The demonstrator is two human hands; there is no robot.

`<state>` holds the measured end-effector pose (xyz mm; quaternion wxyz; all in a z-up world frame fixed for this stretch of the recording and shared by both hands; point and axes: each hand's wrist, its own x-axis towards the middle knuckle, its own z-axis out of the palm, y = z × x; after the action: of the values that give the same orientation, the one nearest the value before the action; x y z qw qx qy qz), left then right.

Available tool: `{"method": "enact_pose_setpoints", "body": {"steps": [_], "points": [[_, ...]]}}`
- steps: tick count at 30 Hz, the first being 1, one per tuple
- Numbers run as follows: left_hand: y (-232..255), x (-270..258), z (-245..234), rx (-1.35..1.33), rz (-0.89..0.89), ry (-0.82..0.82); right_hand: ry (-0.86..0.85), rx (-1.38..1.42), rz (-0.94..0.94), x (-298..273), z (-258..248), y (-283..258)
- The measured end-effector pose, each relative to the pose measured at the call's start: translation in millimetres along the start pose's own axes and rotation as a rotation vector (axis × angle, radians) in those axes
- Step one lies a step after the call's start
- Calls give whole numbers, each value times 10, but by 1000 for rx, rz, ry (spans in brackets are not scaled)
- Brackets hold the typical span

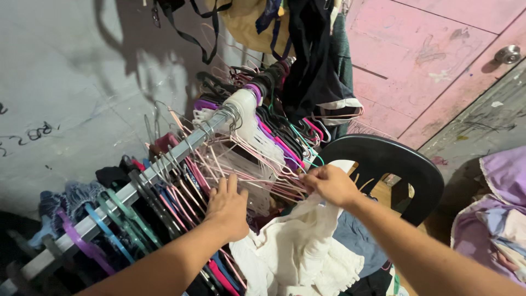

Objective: The person picks up various garments from a pile on a chair, places them onto hangers, and hangs them on a crowded clothing rack. The person handles a brown top, a patterned top, a pink top, a white top, and a black floral top.

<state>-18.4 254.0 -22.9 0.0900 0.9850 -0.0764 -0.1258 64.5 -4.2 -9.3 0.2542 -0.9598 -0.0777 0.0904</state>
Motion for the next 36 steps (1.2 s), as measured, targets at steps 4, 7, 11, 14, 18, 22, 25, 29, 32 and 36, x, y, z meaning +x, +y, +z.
{"method": "enact_pose_setpoints", "body": {"steps": [4, 7, 11, 14, 18, 22, 25, 29, 32, 36], "points": [[25, -65, -57, -185, -110, 74, 161, -149, -87, 6, -3, -77], [108, -40, -94, -137, -219, 7, 250, -178, -170, -57, 203, -190], [148, 3, -102, -28, -288, -117, 310, 17, -175, -145, 617, -318], [102, 117, -152, -143, -316, -80, 430, -139, -235, -185, 832, -290], [46, 317, -199, -224, -221, 29, 196, -368, -123, -282, 783, -316], [12, 351, -215, -230, -6, 49, -22, -346, 159, -216, 704, -502], [106, 356, -190, -170, 34, 74, 6, -348, 209, -152, 738, -546], [120, 496, -130, -124, -12, 1, 68, -341, 260, -170, 809, -642], [-25, 494, -32, -287, 45, -10, 22, -393, 206, -232, 870, -620], [-149, 386, 50, -275, 120, 75, 167, -302, 121, -284, 1039, -483]]}}
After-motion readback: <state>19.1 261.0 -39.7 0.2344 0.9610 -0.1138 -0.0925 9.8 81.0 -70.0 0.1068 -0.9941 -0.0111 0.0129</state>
